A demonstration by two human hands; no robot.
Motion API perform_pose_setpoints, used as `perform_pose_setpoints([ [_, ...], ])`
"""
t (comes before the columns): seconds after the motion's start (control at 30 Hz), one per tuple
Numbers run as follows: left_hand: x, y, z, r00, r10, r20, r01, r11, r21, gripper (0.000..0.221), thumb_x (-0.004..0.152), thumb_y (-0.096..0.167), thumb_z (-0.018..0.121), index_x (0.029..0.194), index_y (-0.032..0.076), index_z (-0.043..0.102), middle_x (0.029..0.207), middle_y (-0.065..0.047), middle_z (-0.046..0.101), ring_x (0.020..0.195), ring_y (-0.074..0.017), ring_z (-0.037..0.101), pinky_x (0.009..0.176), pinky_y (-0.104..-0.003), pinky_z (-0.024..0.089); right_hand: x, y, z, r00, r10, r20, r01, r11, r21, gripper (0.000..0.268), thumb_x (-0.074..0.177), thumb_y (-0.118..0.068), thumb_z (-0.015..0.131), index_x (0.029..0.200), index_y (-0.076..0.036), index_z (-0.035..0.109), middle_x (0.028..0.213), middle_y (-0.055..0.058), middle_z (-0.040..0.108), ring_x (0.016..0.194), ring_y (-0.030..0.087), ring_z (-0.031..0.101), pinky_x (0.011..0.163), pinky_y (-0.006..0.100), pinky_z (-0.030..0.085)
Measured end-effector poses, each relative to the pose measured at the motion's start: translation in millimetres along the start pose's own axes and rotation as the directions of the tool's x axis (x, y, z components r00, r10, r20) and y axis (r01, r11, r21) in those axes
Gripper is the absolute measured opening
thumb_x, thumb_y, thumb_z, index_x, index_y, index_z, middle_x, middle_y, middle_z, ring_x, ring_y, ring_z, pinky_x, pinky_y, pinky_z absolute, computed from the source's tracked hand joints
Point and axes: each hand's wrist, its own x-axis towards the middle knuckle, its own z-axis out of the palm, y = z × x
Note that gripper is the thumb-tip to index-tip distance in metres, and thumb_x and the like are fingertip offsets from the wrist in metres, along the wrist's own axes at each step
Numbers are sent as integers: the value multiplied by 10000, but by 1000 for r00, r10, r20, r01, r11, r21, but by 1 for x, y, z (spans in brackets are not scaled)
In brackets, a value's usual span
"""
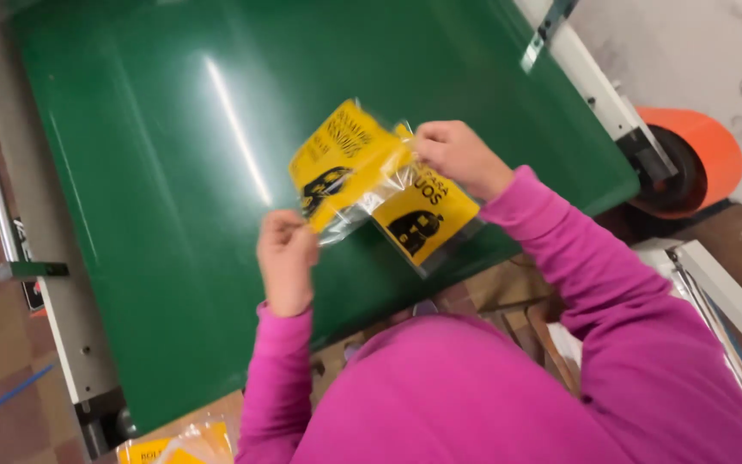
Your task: Fold plastic bags, place them in individual yellow packages, and seal the packages using a manual heat sealer.
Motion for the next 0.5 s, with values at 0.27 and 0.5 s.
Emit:
perform_pose_setpoints([
  [0.27,37,-119,94,914,223,340,-406,445,798,245,918,160,685,1136,66,622,1112,-107,639,1111,-306,557,949,-447,476,-31,177,-58,984,-71,-165,-48,782,-621,160,811,-228,652,743,-84,664,820,118,637,775,338,626,671,452,507],
  [0.5,65,-176,143,854,92,512,-517,46,855,745,936,557,555,1531,119,457,1653,-173,278,1506,-526,90,1139,-769,127,-39,200,-68,973,-120,-198,-33,775,-631,168,867,-216,647,774,-76,636,831,130,604,796,344,625,686,451,512],
])
